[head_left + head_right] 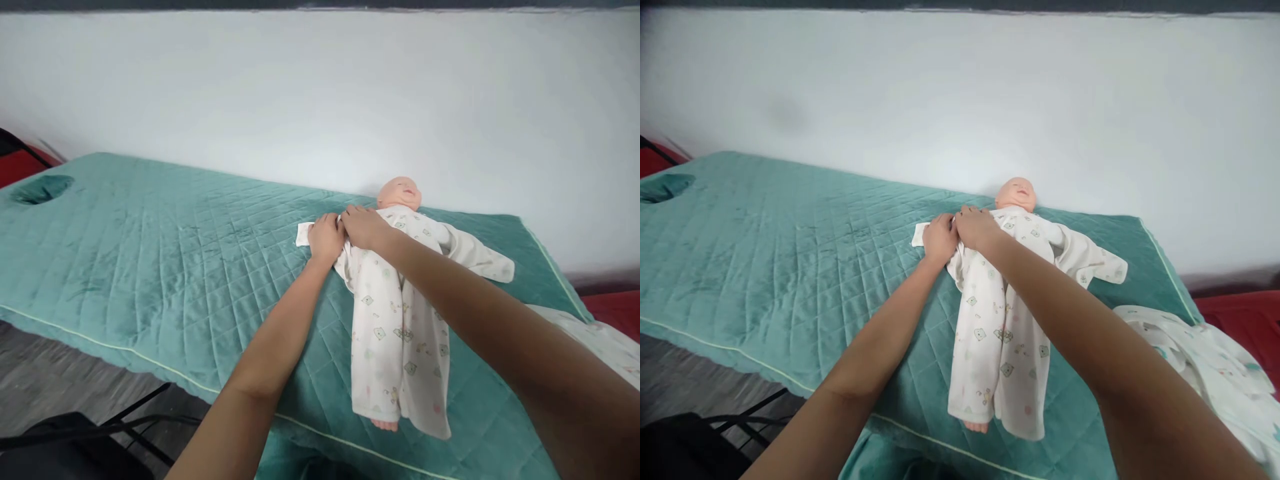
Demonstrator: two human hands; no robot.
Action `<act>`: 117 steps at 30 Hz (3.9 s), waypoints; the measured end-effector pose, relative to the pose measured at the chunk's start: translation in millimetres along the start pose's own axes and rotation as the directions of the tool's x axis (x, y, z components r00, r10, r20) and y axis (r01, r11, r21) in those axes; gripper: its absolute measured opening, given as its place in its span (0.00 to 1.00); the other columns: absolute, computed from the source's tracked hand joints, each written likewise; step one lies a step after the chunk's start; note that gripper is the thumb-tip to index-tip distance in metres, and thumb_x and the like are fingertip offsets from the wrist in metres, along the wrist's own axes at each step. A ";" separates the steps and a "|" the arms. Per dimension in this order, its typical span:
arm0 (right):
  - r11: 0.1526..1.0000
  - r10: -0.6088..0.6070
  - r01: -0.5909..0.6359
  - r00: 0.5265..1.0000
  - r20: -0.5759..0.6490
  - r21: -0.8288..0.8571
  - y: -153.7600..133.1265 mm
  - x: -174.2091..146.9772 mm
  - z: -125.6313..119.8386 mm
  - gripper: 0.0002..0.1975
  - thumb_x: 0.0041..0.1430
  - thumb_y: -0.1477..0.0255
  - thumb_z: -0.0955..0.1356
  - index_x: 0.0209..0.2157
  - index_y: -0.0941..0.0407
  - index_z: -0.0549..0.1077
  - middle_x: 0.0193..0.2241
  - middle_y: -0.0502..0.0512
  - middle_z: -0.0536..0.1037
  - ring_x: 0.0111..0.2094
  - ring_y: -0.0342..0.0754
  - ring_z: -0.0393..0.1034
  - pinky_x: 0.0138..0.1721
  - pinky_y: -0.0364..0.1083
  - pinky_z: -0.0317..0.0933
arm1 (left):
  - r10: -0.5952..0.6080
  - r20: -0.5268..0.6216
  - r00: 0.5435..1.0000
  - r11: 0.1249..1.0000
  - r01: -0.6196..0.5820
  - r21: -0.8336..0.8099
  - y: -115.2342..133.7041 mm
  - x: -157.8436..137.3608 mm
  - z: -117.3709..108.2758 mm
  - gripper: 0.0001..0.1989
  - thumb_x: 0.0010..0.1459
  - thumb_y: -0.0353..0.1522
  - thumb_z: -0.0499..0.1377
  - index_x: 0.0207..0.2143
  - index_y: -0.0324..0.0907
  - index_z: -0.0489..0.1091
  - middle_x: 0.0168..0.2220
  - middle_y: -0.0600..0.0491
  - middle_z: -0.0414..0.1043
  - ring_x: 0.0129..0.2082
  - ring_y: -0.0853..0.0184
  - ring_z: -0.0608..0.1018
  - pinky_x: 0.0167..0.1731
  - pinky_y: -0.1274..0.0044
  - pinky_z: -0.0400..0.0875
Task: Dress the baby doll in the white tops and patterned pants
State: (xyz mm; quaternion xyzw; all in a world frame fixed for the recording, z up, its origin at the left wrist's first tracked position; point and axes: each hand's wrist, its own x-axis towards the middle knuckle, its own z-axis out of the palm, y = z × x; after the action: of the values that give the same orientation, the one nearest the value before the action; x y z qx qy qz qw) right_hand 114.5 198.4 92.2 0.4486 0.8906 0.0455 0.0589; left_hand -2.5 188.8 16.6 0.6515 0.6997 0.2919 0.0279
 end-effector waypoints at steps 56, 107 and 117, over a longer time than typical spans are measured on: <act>0.691 0.643 -0.338 0.691 -0.330 0.639 108.6 -119.0 42.8 0.20 0.65 0.68 0.61 0.55 0.59 0.72 0.55 0.64 0.76 0.57 0.58 0.68 0.60 0.55 0.60 | 0.239 0.050 0.970 0.940 -0.244 0.238 -11.1 -14.5 -15.7 0.23 0.65 0.33 0.53 0.62 0.44 0.63 0.55 0.41 0.72 0.56 0.50 0.71 0.59 0.60 0.60; 0.413 0.900 -0.595 0.383 -0.209 0.690 136.7 -147.2 106.7 0.17 0.64 0.68 0.60 0.43 0.58 0.78 0.45 0.64 0.80 0.51 0.60 0.68 0.62 0.61 0.44 | 0.423 0.694 0.582 0.658 -0.724 0.206 252.0 5.6 51.4 0.18 0.63 0.28 0.55 0.53 0.40 0.75 0.55 0.42 0.76 0.58 0.53 0.72 0.56 0.60 0.65; 0.383 0.912 -0.541 0.349 -0.214 0.749 142.8 -149.7 105.4 0.18 0.65 0.66 0.59 0.40 0.58 0.78 0.39 0.64 0.81 0.45 0.57 0.70 0.57 0.58 0.52 | 0.511 0.602 0.613 0.604 -0.755 0.256 243.5 5.5 45.8 0.19 0.64 0.24 0.51 0.55 0.34 0.71 0.55 0.37 0.74 0.56 0.51 0.72 0.51 0.63 0.63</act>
State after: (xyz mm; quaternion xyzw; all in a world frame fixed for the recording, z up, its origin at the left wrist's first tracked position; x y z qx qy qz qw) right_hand 331.6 165.7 16.7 0.7684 0.5039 -0.0534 -0.3908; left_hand 233.9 206.3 88.9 0.8963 0.4307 -0.0718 -0.0775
